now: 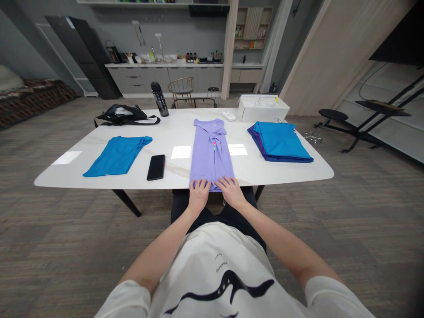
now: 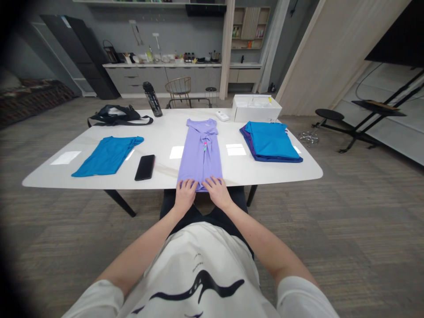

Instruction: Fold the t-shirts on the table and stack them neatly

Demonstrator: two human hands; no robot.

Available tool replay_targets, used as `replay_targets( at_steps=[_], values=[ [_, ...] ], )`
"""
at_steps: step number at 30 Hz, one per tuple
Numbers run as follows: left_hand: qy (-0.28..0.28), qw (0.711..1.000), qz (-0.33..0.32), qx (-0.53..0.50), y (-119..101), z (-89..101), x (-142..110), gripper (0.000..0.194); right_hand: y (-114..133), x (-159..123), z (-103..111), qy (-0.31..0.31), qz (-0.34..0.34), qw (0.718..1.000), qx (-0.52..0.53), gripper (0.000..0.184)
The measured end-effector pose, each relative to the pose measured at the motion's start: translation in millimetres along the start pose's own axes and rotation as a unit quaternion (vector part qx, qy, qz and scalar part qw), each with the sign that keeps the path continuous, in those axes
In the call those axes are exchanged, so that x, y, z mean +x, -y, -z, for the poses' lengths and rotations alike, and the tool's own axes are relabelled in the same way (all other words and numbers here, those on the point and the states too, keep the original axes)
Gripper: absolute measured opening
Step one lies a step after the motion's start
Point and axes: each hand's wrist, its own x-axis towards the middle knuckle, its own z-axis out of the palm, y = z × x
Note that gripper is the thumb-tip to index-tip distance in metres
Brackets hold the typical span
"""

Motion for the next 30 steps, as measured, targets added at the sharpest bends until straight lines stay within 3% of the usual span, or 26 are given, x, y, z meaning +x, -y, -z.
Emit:
replay_targets(
  at_steps=[6,9,12,17,24,27,30],
  values=[
    [0.012,0.999,-0.032,-0.014,14.4,1.3,-7.7,0.052,-18.1,-11.4,-6.2,-0.008,0.03,0.998,0.055,0.067],
    [0.016,0.999,-0.041,-0.028,21.6,4.0,-12.0,0.056,-26.7,-18.0,-1.4,-0.02,0.042,0.995,0.092,0.063],
    [0.003,0.998,-0.045,-0.05,22.1,6.8,-14.7,0.047,-29.1,-21.7,5.5,-0.031,0.048,0.992,0.116,0.052],
    [-0.006,0.995,-0.057,-0.079,4.6,8.1,-11.1,0.037,-24.6,-18.1,7.4,-0.062,0.025,0.989,0.132,0.032],
    [-0.033,0.996,0.012,-0.084,-22.3,2.8,11.7,0.043,-19.7,-8.5,5.3,-0.085,-0.047,0.985,0.142,0.031],
    [-0.039,0.996,0.019,-0.083,-25.4,1.7,17.9,0.033,-16.8,-4.3,11.3,-0.08,-0.067,0.985,0.135,0.029],
    [-0.038,0.997,0.014,-0.072,-28.4,3.8,21.9,0.036,-13.5,-0.5,17.6,-0.072,-0.078,0.986,0.128,0.028]
  ],
)
